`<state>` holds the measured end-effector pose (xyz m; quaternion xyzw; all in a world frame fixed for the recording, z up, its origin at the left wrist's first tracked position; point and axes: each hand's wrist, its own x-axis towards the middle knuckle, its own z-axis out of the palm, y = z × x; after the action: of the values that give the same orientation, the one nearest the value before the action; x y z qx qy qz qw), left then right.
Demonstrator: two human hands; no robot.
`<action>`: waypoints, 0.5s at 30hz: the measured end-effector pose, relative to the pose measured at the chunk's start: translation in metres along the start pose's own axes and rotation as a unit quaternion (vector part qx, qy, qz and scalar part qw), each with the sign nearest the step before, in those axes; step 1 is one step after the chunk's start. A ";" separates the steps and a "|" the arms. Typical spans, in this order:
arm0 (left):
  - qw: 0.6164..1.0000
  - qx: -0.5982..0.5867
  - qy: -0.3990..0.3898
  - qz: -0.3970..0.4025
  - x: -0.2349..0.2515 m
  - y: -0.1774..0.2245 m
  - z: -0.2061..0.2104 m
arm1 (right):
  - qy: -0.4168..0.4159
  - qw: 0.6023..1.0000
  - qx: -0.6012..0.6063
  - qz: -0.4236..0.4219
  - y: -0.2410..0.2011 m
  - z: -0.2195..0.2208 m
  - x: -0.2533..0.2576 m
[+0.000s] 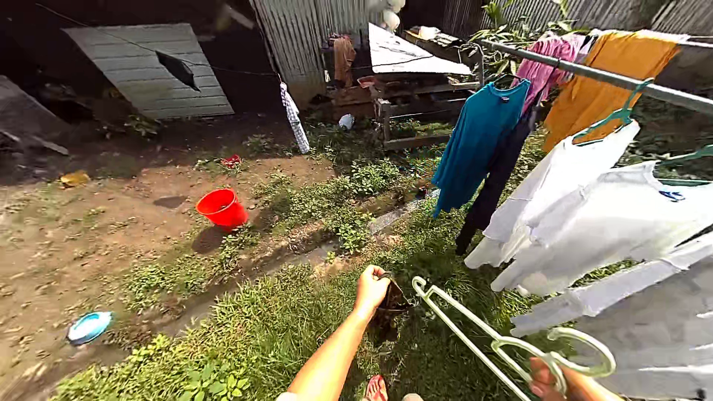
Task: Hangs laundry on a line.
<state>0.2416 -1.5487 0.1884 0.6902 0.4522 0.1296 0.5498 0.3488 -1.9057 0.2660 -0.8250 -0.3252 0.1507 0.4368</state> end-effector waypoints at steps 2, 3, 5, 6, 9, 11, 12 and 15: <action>0.999 0.019 0.029 0.003 0.017 0.004 -0.022 | -0.110 0.989 -0.090 -0.033 -0.018 0.054 0.047; 0.999 0.028 0.045 0.006 0.025 0.006 -0.030 | -0.118 0.986 -0.108 -0.057 -0.028 0.074 0.065; 0.994 0.034 0.097 0.019 0.038 0.007 -0.045 | -0.112 0.983 -0.109 -0.092 -0.049 0.102 0.098; 0.990 0.030 0.134 0.026 0.045 0.010 -0.054 | -0.113 0.983 -0.101 -0.107 -0.055 0.115 0.116; 0.973 0.058 0.211 0.080 0.066 0.030 -0.071 | -0.140 0.978 -0.085 -0.131 -0.058 0.160 0.176; 0.970 0.095 0.192 0.115 0.077 0.048 -0.061 | -0.155 0.973 -0.089 -0.148 -0.060 0.201 0.211; 0.971 0.100 0.181 0.123 0.083 0.058 -0.053 | -0.147 0.974 -0.079 -0.155 -0.063 0.220 0.227; 0.980 0.073 0.143 0.120 0.111 0.085 -0.036 | -0.127 0.983 0.004 -0.131 -0.065 0.262 0.286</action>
<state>0.3199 -1.4394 0.2402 0.7521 0.4487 0.2583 0.4078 0.3955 -1.5244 0.1795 -0.7476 -0.4825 0.1968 0.4118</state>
